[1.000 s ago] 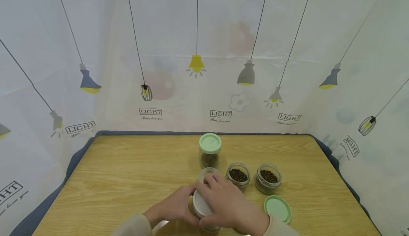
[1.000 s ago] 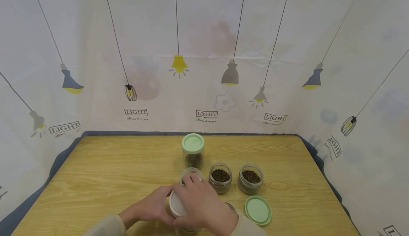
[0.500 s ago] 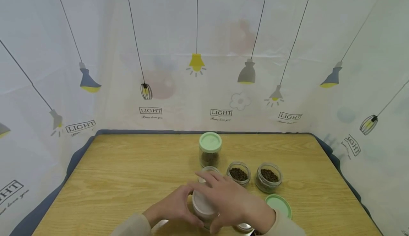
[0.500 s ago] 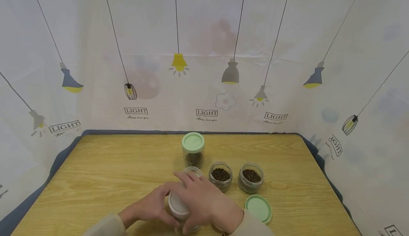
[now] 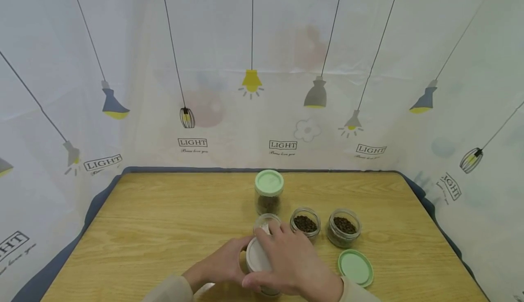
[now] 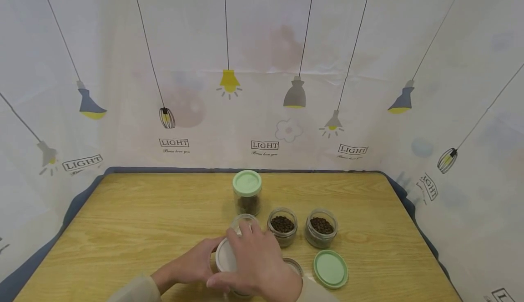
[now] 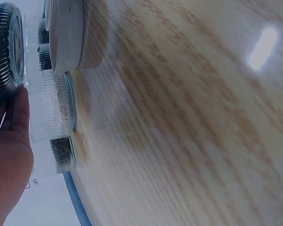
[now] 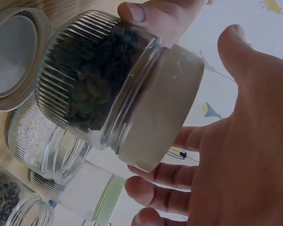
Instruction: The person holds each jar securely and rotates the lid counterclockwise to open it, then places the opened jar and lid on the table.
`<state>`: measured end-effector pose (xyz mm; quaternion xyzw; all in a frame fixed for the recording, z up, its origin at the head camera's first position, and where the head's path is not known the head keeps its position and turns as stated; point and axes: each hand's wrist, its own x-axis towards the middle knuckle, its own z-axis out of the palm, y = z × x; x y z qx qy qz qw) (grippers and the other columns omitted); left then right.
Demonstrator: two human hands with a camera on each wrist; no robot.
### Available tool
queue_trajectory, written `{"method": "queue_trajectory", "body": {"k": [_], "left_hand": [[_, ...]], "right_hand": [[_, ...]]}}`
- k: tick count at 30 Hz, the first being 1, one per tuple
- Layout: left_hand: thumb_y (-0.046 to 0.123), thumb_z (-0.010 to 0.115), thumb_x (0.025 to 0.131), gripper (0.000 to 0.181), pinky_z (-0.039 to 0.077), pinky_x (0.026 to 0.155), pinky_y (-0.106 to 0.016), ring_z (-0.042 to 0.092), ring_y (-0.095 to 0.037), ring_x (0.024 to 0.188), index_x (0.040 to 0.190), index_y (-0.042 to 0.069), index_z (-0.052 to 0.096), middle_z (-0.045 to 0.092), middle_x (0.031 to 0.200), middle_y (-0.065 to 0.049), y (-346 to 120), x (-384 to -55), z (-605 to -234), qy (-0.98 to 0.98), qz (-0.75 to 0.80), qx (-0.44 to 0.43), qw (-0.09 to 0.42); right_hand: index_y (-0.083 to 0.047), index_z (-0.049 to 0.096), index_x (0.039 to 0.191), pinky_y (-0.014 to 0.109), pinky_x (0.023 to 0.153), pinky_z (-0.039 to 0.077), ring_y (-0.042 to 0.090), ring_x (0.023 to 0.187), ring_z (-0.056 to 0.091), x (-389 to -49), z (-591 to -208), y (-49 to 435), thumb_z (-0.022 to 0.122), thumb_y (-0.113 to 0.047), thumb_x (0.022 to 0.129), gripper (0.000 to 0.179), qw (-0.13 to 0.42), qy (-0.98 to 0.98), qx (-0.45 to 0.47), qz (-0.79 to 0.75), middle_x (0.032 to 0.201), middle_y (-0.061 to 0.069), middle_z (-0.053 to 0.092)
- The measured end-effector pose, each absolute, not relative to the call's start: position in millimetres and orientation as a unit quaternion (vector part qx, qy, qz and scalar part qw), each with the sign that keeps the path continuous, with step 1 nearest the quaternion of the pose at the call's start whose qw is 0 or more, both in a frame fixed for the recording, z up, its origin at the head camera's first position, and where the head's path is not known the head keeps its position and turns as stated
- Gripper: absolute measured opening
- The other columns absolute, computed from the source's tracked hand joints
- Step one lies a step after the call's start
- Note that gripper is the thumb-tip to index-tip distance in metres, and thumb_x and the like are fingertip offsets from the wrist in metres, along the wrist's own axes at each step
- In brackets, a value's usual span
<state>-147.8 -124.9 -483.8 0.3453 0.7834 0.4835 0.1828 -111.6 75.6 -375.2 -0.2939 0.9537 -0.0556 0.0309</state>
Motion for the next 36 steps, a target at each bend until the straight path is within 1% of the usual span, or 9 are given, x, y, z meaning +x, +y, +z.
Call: {"method": "queue_trajectory", "body": {"k": [5, 10, 12, 16, 20, 24, 28, 30, 36], "left_hand": [[0.033, 0.088, 0.07, 0.076, 0.046, 0.101, -0.031, 0.061, -0.006, 0.11, 0.135, 0.028, 0.049, 0.064, 0.122, 0.012, -125.0, -147.4, -483.7, 0.788, 0.48, 0.34, 0.182], [0.037, 0.087, 0.07, 0.074, 0.046, 0.102, -0.031, 0.06, -0.005, 0.11, 0.134, 0.03, 0.05, 0.065, 0.121, 0.013, -124.3, -147.5, -483.1, 0.791, 0.478, 0.331, 0.189], [0.039, 0.086, 0.072, 0.074, 0.047, 0.101, -0.031, 0.06, -0.005, 0.11, 0.135, 0.028, 0.049, 0.064, 0.122, 0.012, -123.6, -147.5, -482.7, 0.791, 0.476, 0.337, 0.185], [0.039, 0.085, 0.073, 0.077, 0.048, 0.1, -0.031, 0.06, -0.005, 0.111, 0.138, 0.027, 0.046, 0.064, 0.125, 0.01, -123.0, -147.1, -480.5, 0.789, 0.475, 0.341, 0.188], [0.038, 0.085, 0.073, 0.073, 0.047, 0.1, -0.03, 0.059, -0.005, 0.111, 0.136, 0.029, 0.048, 0.063, 0.124, 0.011, -123.3, -145.7, -478.5, 0.786, 0.484, 0.325, 0.207], [0.037, 0.087, 0.07, 0.07, 0.047, 0.1, -0.029, 0.06, -0.006, 0.111, 0.131, 0.03, 0.053, 0.063, 0.127, 0.01, -122.2, -145.6, -477.8, 0.781, 0.489, 0.336, 0.195], [0.036, 0.089, 0.068, 0.072, 0.047, 0.1, -0.027, 0.06, -0.006, 0.111, 0.131, 0.03, 0.055, 0.061, 0.129, 0.009, -120.7, -146.1, -478.8, 0.778, 0.487, 0.361, 0.167], [0.035, 0.09, 0.067, 0.071, 0.047, 0.098, -0.026, 0.06, -0.007, 0.109, 0.129, 0.03, 0.056, 0.062, 0.126, 0.009, -120.5, -145.9, -479.9, 0.777, 0.487, 0.365, 0.161], [0.035, 0.09, 0.066, 0.065, 0.049, 0.095, -0.025, 0.061, -0.006, 0.105, 0.124, 0.03, 0.06, 0.065, 0.12, 0.009, -120.5, -145.0, -481.5, 0.774, 0.493, 0.362, 0.165]], "right_hand": [[-0.023, 0.051, 0.131, 0.042, 0.063, 0.053, 0.026, 0.099, 0.059, -110.2, -377.1, 73.5, 0.047, -0.091, 0.066, 0.095, 0.013, 0.956, -0.289, -0.052, 0.115, 0.007, 0.057], [-0.019, 0.051, 0.13, 0.04, 0.062, 0.053, 0.026, 0.099, 0.059, -110.8, -377.0, 71.7, 0.051, -0.088, 0.069, 0.093, 0.032, 0.956, -0.287, -0.052, 0.115, 0.008, 0.056], [-0.018, 0.051, 0.129, 0.04, 0.062, 0.054, 0.027, 0.099, 0.059, -111.4, -376.9, 71.3, 0.053, -0.086, 0.071, 0.089, 0.04, 0.955, -0.289, -0.053, 0.115, 0.008, 0.056], [-0.019, 0.053, 0.128, 0.038, 0.065, 0.055, 0.026, 0.102, 0.058, -113.7, -376.4, 72.2, 0.063, -0.074, 0.075, 0.077, 0.052, 0.95, -0.305, -0.05, 0.117, 0.007, 0.056], [-0.029, 0.053, 0.13, 0.034, 0.067, 0.054, 0.022, 0.107, 0.053, -117.9, -374.3, 75.3, 0.076, -0.056, 0.074, 0.066, 0.072, 0.933, -0.345, -0.069, 0.12, 0.002, 0.054], [-0.037, 0.05, 0.136, 0.029, 0.069, 0.051, 0.019, 0.107, 0.05, -122.2, -370.3, 79.6, 0.083, -0.041, 0.072, 0.072, 0.081, 0.912, -0.393, -0.082, 0.124, -0.001, 0.054], [-0.038, 0.048, 0.139, 0.028, 0.075, 0.051, 0.018, 0.108, 0.049, -124.3, -368.4, 82.0, 0.084, -0.033, 0.072, 0.076, 0.075, 0.899, -0.425, -0.073, 0.127, -0.003, 0.054], [-0.038, 0.049, 0.139, 0.029, 0.078, 0.052, 0.019, 0.109, 0.049, -124.5, -368.5, 82.4, 0.084, -0.031, 0.071, 0.077, 0.07, 0.896, -0.433, -0.068, 0.127, -0.004, 0.054], [-0.038, 0.048, 0.139, 0.029, 0.078, 0.051, 0.018, 0.11, 0.048, -124.3, -367.7, 82.5, 0.084, -0.027, 0.069, 0.08, 0.071, 0.893, -0.44, -0.067, 0.126, -0.004, 0.054]]}}
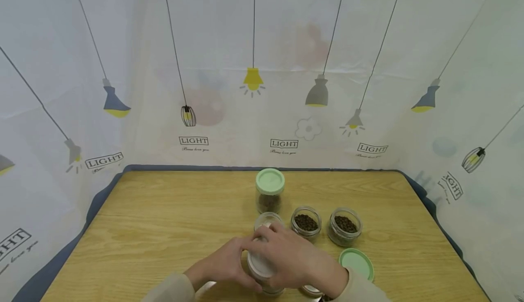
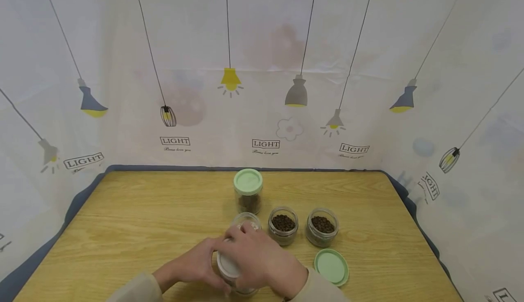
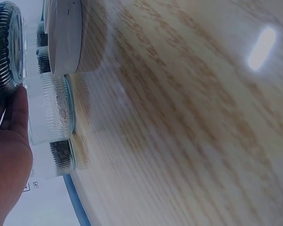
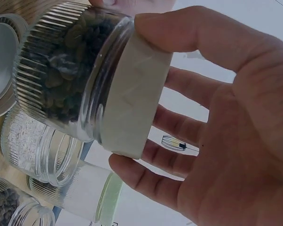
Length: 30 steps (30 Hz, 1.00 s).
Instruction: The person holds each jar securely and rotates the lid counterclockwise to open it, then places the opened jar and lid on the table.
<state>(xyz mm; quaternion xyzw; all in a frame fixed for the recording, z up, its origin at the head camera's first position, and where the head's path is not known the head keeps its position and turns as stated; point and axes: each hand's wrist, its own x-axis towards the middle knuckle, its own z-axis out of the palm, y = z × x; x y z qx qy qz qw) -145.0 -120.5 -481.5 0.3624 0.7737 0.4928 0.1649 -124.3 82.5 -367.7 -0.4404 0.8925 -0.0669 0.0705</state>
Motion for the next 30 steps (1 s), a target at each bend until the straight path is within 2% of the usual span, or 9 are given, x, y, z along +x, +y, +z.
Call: {"method": "queue_trajectory", "body": {"k": [5, 14, 22, 27, 30], "left_hand": [[0.033, 0.09, 0.067, 0.064, 0.049, 0.093, -0.026, 0.061, -0.007, 0.105, 0.124, 0.031, 0.06, 0.065, 0.119, 0.008, -121.8, -144.3, -479.6, 0.768, 0.501, 0.357, 0.178], [0.035, 0.088, 0.069, 0.076, 0.044, 0.103, -0.029, 0.056, -0.01, 0.118, 0.134, 0.03, 0.05, 0.058, 0.133, 0.009, -124.4, -143.3, -477.6, 0.768, 0.506, 0.336, 0.201], [0.038, 0.088, 0.069, 0.074, 0.045, 0.104, -0.033, 0.057, -0.009, 0.116, 0.132, 0.03, 0.05, 0.06, 0.129, 0.01, -125.9, -143.5, -476.1, 0.782, 0.488, 0.334, 0.197], [0.036, 0.087, 0.07, 0.071, 0.043, 0.105, -0.032, 0.058, -0.006, 0.114, 0.131, 0.029, 0.052, 0.063, 0.124, 0.012, -130.7, -143.2, -474.9, 0.787, 0.483, 0.322, 0.211], [0.038, 0.087, 0.07, 0.073, 0.044, 0.104, -0.032, 0.058, -0.006, 0.114, 0.133, 0.028, 0.051, 0.063, 0.124, 0.012, -133.4, -143.2, -473.8, 0.79, 0.475, 0.329, 0.204]], "right_hand": [[-0.037, 0.048, 0.139, 0.03, 0.081, 0.051, 0.019, 0.113, 0.048, -123.8, -364.2, 82.2, 0.083, -0.03, 0.07, 0.078, 0.072, 0.894, -0.437, -0.061, 0.128, -0.004, 0.053], [-0.035, 0.051, 0.136, 0.029, 0.078, 0.052, 0.018, 0.115, 0.05, -122.9, -349.2, 82.8, 0.082, -0.032, 0.071, 0.072, 0.06, 0.894, -0.437, -0.079, 0.127, -0.004, 0.052], [-0.034, 0.049, 0.139, 0.03, 0.083, 0.052, 0.017, 0.116, 0.049, -124.0, -344.7, 84.2, 0.081, -0.034, 0.074, 0.073, 0.073, 0.896, -0.429, -0.086, 0.127, -0.005, 0.051], [-0.034, 0.048, 0.14, 0.031, 0.084, 0.051, 0.019, 0.118, 0.048, -125.0, -340.6, 89.3, 0.079, -0.036, 0.076, 0.071, 0.09, 0.9, -0.416, -0.09, 0.132, -0.005, 0.049], [-0.032, 0.047, 0.142, 0.033, 0.083, 0.051, 0.021, 0.118, 0.049, -126.1, -338.1, 92.3, 0.078, -0.036, 0.077, 0.072, 0.096, 0.903, -0.407, -0.096, 0.135, -0.004, 0.049]]}}
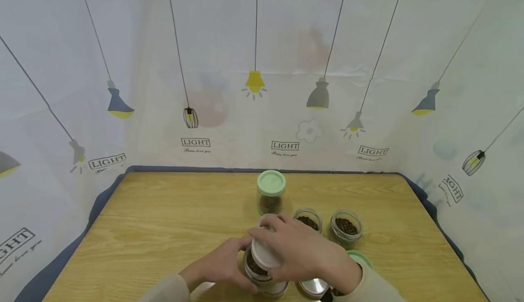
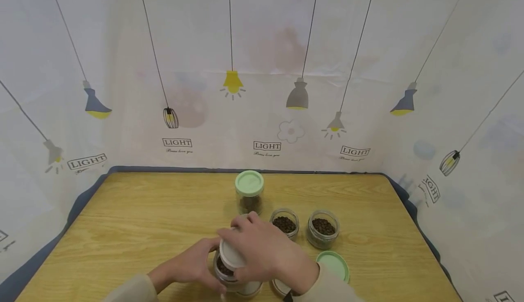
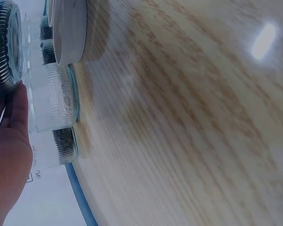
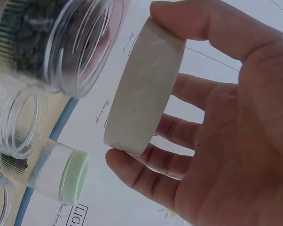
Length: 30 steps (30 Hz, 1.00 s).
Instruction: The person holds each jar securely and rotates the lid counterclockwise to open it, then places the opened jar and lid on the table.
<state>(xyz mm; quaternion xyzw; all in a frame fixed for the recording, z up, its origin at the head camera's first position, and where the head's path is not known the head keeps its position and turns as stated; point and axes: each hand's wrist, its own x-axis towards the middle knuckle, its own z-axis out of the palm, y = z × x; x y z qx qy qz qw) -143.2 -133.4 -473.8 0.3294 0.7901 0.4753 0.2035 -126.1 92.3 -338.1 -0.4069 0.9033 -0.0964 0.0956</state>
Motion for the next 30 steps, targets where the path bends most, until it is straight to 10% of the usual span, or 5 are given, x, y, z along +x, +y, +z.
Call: {"method": "queue_trajectory", "body": {"k": [30], "left_hand": [[0.036, 0.089, 0.065, 0.084, 0.04, 0.108, -0.053, 0.053, -0.013, 0.126, 0.139, 0.035, 0.047, 0.056, 0.136, 0.016, -186.3, -148.2, -475.3, 0.831, 0.452, 0.291, 0.141]], "right_hand": [[-0.033, 0.049, 0.14, 0.027, 0.069, 0.047, 0.02, 0.11, 0.049, -124.6, -347.1, 94.9, 0.078, -0.036, 0.072, 0.074, 0.118, 0.913, -0.373, -0.111, 0.13, -0.004, 0.051]]}}
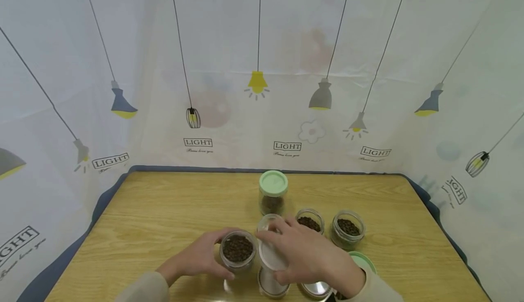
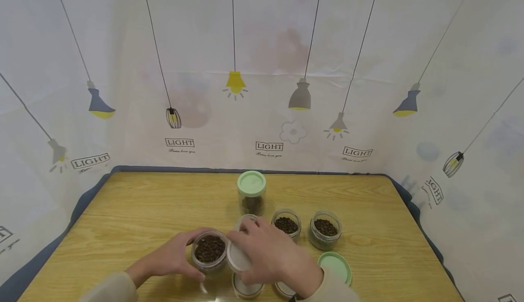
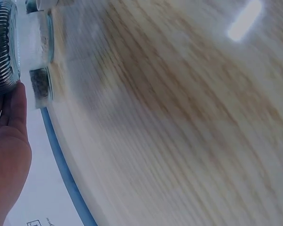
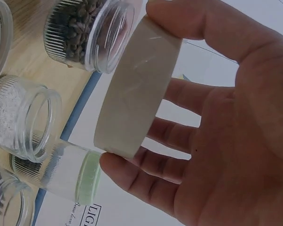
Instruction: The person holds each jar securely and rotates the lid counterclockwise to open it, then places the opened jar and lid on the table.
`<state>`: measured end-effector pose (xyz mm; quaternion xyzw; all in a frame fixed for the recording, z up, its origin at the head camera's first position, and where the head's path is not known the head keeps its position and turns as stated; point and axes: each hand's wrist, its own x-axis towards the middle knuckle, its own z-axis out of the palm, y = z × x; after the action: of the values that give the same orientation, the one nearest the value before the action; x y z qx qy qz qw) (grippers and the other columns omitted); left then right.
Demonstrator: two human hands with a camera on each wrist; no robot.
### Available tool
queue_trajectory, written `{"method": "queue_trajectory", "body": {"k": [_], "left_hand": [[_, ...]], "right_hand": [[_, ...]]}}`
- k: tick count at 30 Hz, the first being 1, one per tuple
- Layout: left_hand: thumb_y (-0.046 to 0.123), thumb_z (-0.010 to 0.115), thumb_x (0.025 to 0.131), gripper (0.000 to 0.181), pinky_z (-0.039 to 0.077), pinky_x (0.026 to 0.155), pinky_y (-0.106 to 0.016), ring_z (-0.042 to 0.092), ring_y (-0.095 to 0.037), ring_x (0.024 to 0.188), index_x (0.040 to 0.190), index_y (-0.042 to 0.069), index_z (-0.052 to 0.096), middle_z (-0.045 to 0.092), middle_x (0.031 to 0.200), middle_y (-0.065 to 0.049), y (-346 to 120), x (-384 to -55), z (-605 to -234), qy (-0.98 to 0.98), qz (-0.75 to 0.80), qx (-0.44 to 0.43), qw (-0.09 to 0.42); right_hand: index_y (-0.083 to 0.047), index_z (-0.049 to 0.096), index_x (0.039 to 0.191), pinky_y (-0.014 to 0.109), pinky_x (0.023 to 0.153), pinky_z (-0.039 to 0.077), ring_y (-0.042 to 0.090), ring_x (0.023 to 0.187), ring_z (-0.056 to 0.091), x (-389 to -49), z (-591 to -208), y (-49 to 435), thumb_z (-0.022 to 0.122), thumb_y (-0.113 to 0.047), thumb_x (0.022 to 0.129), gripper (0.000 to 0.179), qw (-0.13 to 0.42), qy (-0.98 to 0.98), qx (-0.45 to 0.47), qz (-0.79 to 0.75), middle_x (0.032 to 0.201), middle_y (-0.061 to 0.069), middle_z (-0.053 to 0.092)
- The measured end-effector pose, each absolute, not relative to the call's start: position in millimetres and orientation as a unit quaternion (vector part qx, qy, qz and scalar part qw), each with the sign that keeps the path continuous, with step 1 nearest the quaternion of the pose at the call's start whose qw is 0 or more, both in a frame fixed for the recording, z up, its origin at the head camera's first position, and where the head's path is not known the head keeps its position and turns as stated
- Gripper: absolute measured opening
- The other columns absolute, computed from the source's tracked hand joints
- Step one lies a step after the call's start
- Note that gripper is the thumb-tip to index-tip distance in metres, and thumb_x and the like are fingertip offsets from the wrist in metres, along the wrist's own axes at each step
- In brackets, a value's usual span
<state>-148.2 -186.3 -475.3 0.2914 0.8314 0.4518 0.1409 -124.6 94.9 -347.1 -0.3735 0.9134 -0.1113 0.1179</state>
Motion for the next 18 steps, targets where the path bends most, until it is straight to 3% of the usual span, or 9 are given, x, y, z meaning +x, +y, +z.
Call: {"method": "queue_trajectory", "body": {"k": [5, 12, 18], "left_hand": [[0.037, 0.089, 0.064, 0.085, 0.038, 0.108, -0.058, 0.054, -0.015, 0.126, 0.138, 0.035, 0.047, 0.057, 0.135, 0.016, -194.3, -153.3, -481.9, 0.839, 0.454, 0.272, 0.13], [0.039, 0.09, 0.063, 0.088, 0.04, 0.107, -0.055, 0.055, -0.017, 0.125, 0.139, 0.031, 0.047, 0.058, 0.134, 0.014, -202.8, -165.2, -489.3, 0.846, 0.459, 0.248, 0.115], [0.04, 0.089, 0.064, 0.088, 0.04, 0.107, -0.055, 0.055, -0.023, 0.125, 0.141, 0.025, 0.047, 0.058, 0.135, 0.007, -203.9, -175.9, -493.1, 0.85, 0.461, 0.23, 0.108]], "right_hand": [[-0.032, 0.05, 0.139, 0.024, 0.067, 0.046, 0.017, 0.102, 0.051, -121.5, -356.9, 91.9, 0.077, -0.038, 0.073, 0.072, 0.123, 0.913, -0.374, -0.11, 0.124, -0.001, 0.053], [-0.036, 0.052, 0.131, 0.021, 0.063, 0.044, 0.012, 0.094, 0.05, -116.2, -375.1, 81.4, 0.077, -0.047, 0.073, 0.064, 0.121, 0.91, -0.386, -0.094, 0.11, -0.001, 0.057], [-0.039, 0.05, 0.135, 0.021, 0.067, 0.045, 0.009, 0.095, 0.052, -111.9, -385.8, 73.4, 0.078, -0.051, 0.072, 0.07, 0.141, 0.905, -0.388, -0.103, 0.113, -0.003, 0.059]]}}
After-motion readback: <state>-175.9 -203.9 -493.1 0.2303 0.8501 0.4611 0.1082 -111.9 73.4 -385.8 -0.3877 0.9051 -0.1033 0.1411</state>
